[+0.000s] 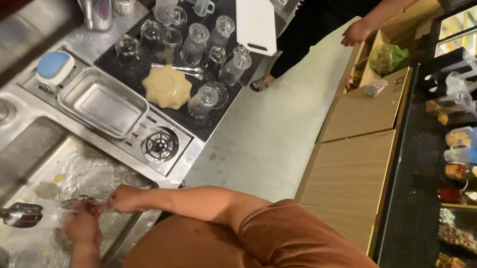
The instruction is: Washing various kitchen items including a metal bowl, a coffee filter part, and a metal container in a sink using a scrubber.
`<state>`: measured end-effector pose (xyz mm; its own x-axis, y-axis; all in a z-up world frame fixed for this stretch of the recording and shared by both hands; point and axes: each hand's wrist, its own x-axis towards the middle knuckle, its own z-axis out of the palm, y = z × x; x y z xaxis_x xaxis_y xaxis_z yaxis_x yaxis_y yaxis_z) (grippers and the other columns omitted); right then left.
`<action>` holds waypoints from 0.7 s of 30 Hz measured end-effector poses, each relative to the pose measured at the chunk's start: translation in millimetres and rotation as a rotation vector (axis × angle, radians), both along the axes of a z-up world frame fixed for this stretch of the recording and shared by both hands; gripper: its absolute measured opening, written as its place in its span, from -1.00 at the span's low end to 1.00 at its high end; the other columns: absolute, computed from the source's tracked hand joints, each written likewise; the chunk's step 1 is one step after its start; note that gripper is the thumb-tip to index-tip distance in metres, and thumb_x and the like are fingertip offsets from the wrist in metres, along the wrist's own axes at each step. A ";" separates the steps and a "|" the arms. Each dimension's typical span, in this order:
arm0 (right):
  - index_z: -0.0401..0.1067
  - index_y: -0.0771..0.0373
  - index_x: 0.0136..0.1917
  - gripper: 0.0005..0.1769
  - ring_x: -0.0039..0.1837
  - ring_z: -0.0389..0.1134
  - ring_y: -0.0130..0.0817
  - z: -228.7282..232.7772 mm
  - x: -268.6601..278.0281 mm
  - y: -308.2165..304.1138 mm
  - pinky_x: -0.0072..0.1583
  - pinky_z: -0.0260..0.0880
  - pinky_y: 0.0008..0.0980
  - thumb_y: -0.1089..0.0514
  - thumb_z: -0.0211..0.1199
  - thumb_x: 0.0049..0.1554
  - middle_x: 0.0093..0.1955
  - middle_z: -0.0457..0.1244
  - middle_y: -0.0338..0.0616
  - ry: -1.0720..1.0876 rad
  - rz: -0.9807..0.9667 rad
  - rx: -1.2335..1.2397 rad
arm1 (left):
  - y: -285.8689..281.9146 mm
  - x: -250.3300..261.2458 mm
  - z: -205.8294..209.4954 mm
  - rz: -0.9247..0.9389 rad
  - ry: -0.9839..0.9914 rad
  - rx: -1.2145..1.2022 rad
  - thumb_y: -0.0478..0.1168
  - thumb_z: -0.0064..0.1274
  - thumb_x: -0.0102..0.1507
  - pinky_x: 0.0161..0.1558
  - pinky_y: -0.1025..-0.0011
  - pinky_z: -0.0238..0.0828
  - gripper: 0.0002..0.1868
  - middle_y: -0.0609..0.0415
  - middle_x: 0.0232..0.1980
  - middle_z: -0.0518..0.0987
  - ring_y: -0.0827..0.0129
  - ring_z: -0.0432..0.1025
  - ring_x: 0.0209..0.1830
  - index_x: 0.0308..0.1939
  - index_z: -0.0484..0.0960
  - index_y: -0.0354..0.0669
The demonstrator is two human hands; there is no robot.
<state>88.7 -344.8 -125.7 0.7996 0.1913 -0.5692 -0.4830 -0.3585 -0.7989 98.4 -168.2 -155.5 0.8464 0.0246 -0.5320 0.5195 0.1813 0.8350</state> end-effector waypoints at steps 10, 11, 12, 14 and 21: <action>0.63 0.31 0.04 -0.65 -0.19 0.43 -0.31 1.5 6.7 8.0 -0.10 0.44 -0.21 0.14 0.07 0.19 -0.21 0.42 -0.05 -0.020 -0.012 0.082 | 15.0 8.7 -13.9 0.225 0.225 -0.252 0.00 -0.28 0.59 0.10 0.29 0.56 -0.66 -0.05 -0.01 0.55 0.24 0.52 -0.10 0.19 0.36 -0.21; 0.63 0.30 0.02 -0.65 -0.19 0.43 -0.23 11.5 6.8 6.6 -0.11 0.42 -0.16 0.10 0.08 0.19 -0.22 0.42 0.01 0.016 0.015 0.036 | 15.3 -0.5 -0.6 0.093 0.151 -0.096 -0.01 -0.27 0.56 0.13 0.28 0.53 -0.66 -0.04 0.02 0.53 0.22 0.49 -0.05 0.20 0.36 -0.19; 0.63 0.30 0.01 -0.64 -0.20 0.42 -0.16 21.6 7.4 5.5 -0.13 0.40 -0.11 0.07 0.09 0.19 -0.23 0.42 0.08 0.051 0.042 -0.010 | 11.9 -9.5 14.3 -0.039 0.076 0.061 -0.01 -0.26 0.53 0.16 0.27 0.50 -0.67 -0.04 0.06 0.50 0.20 0.47 0.00 0.20 0.35 -0.17; 0.62 0.30 -0.01 -0.66 -0.12 0.43 -0.13 -4.3 8.6 9.7 -0.08 0.42 -0.10 0.07 0.16 0.12 -0.17 0.43 0.10 -0.046 0.111 -0.047 | 36.2 -49.7 51.3 -0.305 -0.072 0.373 -0.03 -0.24 0.47 0.23 0.24 0.44 -0.67 -0.03 0.13 0.45 0.16 0.41 0.11 0.20 0.34 -0.13; 0.58 0.25 0.03 -0.63 0.05 0.43 -0.07 1.4 18.5 -24.0 0.13 0.41 -0.13 0.00 0.04 0.31 0.00 0.43 0.08 -0.443 0.225 -0.040 | 52.9 17.8 -39.3 -1.228 -0.621 1.464 -0.07 -0.18 0.25 0.46 0.17 0.21 -0.57 0.02 0.38 0.29 0.03 0.21 0.47 0.21 0.30 0.02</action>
<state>107.2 -368.9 -124.3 0.9078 0.3715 -0.1949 -0.0078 -0.4496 -0.8932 116.2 -115.3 -194.8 0.7731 -0.5390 -0.3344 -0.5487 -0.8328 0.0740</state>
